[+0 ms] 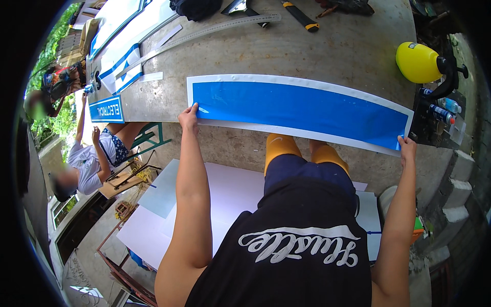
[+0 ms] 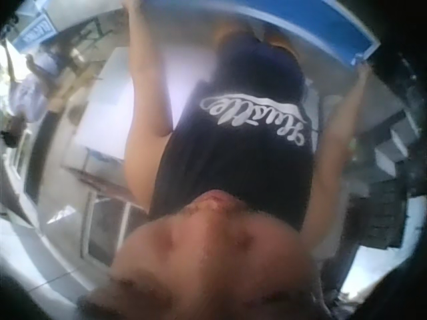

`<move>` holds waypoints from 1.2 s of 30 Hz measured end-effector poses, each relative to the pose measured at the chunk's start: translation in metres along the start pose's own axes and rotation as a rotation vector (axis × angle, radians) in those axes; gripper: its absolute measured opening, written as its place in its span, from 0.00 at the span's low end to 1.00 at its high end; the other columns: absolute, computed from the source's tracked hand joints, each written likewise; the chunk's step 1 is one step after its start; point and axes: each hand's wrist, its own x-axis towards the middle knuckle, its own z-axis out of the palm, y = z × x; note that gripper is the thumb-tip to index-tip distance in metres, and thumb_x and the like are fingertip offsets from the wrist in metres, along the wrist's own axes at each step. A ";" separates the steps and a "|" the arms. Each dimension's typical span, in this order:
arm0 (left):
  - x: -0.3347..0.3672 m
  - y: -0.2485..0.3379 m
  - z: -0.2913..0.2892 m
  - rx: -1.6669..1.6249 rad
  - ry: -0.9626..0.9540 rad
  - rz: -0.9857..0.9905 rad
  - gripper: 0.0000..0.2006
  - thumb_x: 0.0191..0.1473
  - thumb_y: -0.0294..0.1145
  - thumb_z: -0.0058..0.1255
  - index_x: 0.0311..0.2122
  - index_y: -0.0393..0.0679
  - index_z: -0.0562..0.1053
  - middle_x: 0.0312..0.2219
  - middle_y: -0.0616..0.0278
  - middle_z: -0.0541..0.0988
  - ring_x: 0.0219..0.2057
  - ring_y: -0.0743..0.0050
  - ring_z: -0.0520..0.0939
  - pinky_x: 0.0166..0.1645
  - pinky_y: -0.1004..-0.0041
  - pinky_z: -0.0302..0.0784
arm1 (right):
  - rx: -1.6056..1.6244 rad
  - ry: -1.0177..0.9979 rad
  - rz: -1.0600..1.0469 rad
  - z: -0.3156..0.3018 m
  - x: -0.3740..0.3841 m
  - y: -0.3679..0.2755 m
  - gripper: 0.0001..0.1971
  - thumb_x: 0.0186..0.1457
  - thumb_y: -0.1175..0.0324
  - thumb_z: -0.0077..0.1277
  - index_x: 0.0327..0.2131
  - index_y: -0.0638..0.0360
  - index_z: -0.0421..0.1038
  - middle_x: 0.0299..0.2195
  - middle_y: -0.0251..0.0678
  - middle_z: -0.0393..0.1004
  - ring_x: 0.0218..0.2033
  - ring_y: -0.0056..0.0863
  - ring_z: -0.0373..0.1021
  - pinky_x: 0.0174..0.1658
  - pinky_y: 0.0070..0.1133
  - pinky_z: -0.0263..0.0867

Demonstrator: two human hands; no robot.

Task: Applying a blue adhesive film to a white sign board using a squeegee tool.

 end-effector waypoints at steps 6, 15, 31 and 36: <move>-0.004 0.005 0.006 -0.028 -0.057 0.012 0.17 0.47 0.32 0.59 0.39 0.30 0.74 0.31 0.55 0.79 0.31 0.72 0.78 0.38 0.74 0.72 | 0.006 0.006 0.005 -0.009 0.013 0.021 0.12 0.51 0.64 0.54 0.29 0.66 0.74 0.23 0.26 0.70 0.26 0.16 0.60 0.33 0.19 0.58; -0.006 0.005 0.003 -0.026 -0.022 0.005 0.16 0.47 0.32 0.60 0.38 0.30 0.75 0.30 0.55 0.79 0.30 0.72 0.78 0.37 0.73 0.72 | 0.008 -0.011 0.004 -0.004 0.005 0.007 0.13 0.51 0.64 0.55 0.32 0.68 0.74 0.25 0.27 0.71 0.27 0.17 0.62 0.36 0.19 0.59; -0.004 0.008 0.002 0.043 0.029 0.000 0.18 0.46 0.33 0.60 0.38 0.29 0.75 0.31 0.52 0.79 0.31 0.69 0.78 0.38 0.71 0.73 | 0.031 -0.040 -0.010 -0.001 0.000 0.006 0.10 0.51 0.64 0.54 0.26 0.63 0.73 0.22 0.25 0.70 0.24 0.13 0.60 0.30 0.17 0.56; -0.012 0.013 0.003 0.078 0.027 -0.029 0.18 0.46 0.33 0.60 0.39 0.31 0.75 0.30 0.54 0.79 0.30 0.70 0.78 0.37 0.71 0.73 | 0.004 -0.015 -0.015 -0.001 0.000 0.004 0.10 0.51 0.65 0.54 0.25 0.63 0.73 0.21 0.24 0.69 0.23 0.13 0.59 0.29 0.17 0.55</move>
